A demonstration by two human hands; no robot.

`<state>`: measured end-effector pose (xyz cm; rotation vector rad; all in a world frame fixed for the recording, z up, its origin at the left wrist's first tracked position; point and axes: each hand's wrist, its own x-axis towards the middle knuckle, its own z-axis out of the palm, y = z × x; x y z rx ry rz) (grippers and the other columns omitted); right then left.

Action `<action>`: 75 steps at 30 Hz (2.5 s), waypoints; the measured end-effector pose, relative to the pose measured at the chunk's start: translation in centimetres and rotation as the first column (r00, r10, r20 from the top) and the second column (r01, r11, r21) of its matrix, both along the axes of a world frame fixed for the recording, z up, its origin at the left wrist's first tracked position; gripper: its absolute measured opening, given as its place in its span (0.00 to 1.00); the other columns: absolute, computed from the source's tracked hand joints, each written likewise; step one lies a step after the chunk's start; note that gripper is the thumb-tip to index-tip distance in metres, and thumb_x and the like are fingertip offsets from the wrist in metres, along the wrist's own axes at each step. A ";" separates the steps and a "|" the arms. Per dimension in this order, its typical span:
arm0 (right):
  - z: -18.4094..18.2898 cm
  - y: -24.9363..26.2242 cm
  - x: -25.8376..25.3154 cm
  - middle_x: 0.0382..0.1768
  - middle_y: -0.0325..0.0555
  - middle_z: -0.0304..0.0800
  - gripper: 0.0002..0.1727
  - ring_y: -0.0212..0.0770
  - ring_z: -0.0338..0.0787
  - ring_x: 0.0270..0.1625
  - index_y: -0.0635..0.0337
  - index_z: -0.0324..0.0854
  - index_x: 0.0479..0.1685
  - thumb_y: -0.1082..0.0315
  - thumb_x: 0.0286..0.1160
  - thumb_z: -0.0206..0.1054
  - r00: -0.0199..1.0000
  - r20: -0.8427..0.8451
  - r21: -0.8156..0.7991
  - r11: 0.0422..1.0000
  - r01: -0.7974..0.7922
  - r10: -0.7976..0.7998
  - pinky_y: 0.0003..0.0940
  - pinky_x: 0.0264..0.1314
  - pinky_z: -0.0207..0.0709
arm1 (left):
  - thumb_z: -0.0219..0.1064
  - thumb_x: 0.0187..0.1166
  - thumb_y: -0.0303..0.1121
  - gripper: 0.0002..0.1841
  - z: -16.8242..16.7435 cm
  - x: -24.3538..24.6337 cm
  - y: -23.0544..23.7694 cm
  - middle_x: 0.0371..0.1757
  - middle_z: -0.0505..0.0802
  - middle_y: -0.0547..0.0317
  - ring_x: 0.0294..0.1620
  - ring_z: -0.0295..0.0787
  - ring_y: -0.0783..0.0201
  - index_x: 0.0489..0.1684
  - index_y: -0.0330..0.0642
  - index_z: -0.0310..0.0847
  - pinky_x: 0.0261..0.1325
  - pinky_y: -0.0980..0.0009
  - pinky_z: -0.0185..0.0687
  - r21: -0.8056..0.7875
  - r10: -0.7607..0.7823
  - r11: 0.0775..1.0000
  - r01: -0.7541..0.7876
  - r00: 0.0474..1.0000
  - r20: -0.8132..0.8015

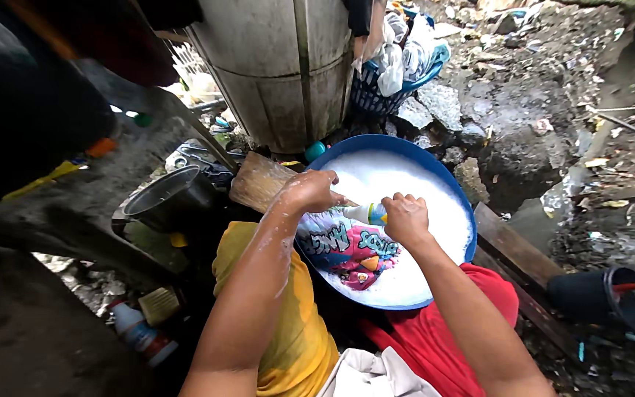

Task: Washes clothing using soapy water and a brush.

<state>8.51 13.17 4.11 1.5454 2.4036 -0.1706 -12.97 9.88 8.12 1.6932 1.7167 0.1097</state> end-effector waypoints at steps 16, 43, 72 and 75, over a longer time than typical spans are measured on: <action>-0.5 -0.1 -0.4 0.61 0.65 0.87 0.26 0.67 0.84 0.65 0.63 0.86 0.63 0.78 0.60 0.76 0.999 -0.037 -0.003 1.000 -0.005 0.005 0.66 0.62 0.72 | 0.65 0.87 0.47 0.29 -0.1 0.1 0.3 0.65 0.88 0.35 0.71 0.82 0.37 0.78 0.35 0.73 0.75 0.34 0.69 0.016 0.055 0.998 -0.055 0.998 -0.003; 0.2 -2.9 -5.9 0.55 0.62 0.89 0.24 0.63 0.87 0.59 0.62 0.87 0.60 0.81 0.58 0.74 0.977 -0.111 0.083 0.981 -0.176 0.184 0.61 0.56 0.74 | 0.63 0.88 0.48 0.25 0.6 -0.3 0.0 0.66 0.89 0.39 0.71 0.83 0.39 0.73 0.39 0.79 0.71 0.33 0.71 0.092 0.254 0.963 -0.255 0.967 0.018; -0.7 0.1 -0.7 0.62 0.65 0.86 0.25 0.67 0.84 0.66 0.64 0.86 0.63 0.79 0.60 0.75 1.000 -0.007 -0.010 1.000 0.011 -0.011 0.67 0.64 0.71 | 0.63 0.88 0.48 0.25 0.5 -0.1 0.1 0.65 0.89 0.39 0.70 0.84 0.39 0.75 0.40 0.78 0.71 0.33 0.72 0.068 0.233 0.970 -0.233 0.973 0.007; -1.2 0.4 0.0 0.62 0.65 0.86 0.25 0.68 0.83 0.67 0.64 0.86 0.63 0.77 0.60 0.77 0.999 -0.007 -0.023 0.999 0.040 -0.040 0.67 0.63 0.72 | 0.63 0.88 0.48 0.25 0.6 -0.1 0.0 0.66 0.89 0.40 0.70 0.84 0.39 0.75 0.40 0.78 0.71 0.34 0.72 0.062 0.225 0.973 -0.225 0.974 0.004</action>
